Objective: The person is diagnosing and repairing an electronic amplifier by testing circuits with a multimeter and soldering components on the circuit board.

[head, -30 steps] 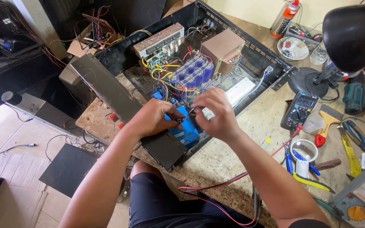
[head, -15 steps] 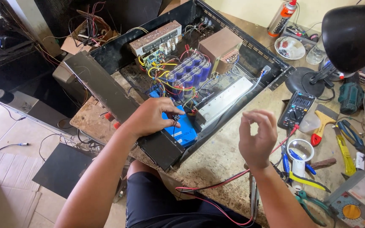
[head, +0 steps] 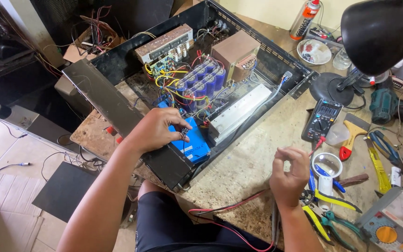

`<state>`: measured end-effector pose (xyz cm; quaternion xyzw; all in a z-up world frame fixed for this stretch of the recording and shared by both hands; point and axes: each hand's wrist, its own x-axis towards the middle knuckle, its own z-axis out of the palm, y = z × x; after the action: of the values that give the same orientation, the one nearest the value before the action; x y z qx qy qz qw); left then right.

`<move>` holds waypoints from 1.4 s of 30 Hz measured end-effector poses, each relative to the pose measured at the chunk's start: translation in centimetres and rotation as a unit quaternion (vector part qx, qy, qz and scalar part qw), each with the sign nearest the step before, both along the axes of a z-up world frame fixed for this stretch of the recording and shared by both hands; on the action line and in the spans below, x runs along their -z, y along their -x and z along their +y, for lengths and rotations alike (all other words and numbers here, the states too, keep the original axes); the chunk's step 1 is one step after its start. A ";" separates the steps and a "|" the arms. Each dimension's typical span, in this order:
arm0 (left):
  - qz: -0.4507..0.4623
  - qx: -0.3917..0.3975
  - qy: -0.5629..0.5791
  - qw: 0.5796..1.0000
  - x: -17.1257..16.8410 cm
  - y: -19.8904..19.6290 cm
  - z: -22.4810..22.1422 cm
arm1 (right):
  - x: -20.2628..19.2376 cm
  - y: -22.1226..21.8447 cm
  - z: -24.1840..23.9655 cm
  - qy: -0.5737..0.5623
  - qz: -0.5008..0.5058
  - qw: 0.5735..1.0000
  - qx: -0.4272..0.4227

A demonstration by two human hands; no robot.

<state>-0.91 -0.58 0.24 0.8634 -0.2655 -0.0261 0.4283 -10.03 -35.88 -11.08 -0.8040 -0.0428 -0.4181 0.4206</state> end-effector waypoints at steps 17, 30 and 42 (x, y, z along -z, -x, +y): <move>0.090 -0.080 -0.095 0.988 -2.3 0.7 -1.9 | -1.7 0.3 1.0 -0.021 0.044 0.996 -0.072; 0.107 -0.080 -0.094 0.987 -1.7 0.3 -1.5 | -0.8 0.0 1.0 -0.050 0.120 0.989 -0.068; 0.066 -0.064 -0.095 0.991 -0.9 0.1 -0.8 | 0.5 0.1 1.0 -0.013 0.133 0.987 -0.093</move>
<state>-0.96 -1.42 1.17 0.9116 -0.1778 -0.0803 0.3619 -10.09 -34.88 -11.56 -0.8394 -0.0554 -0.2675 0.4698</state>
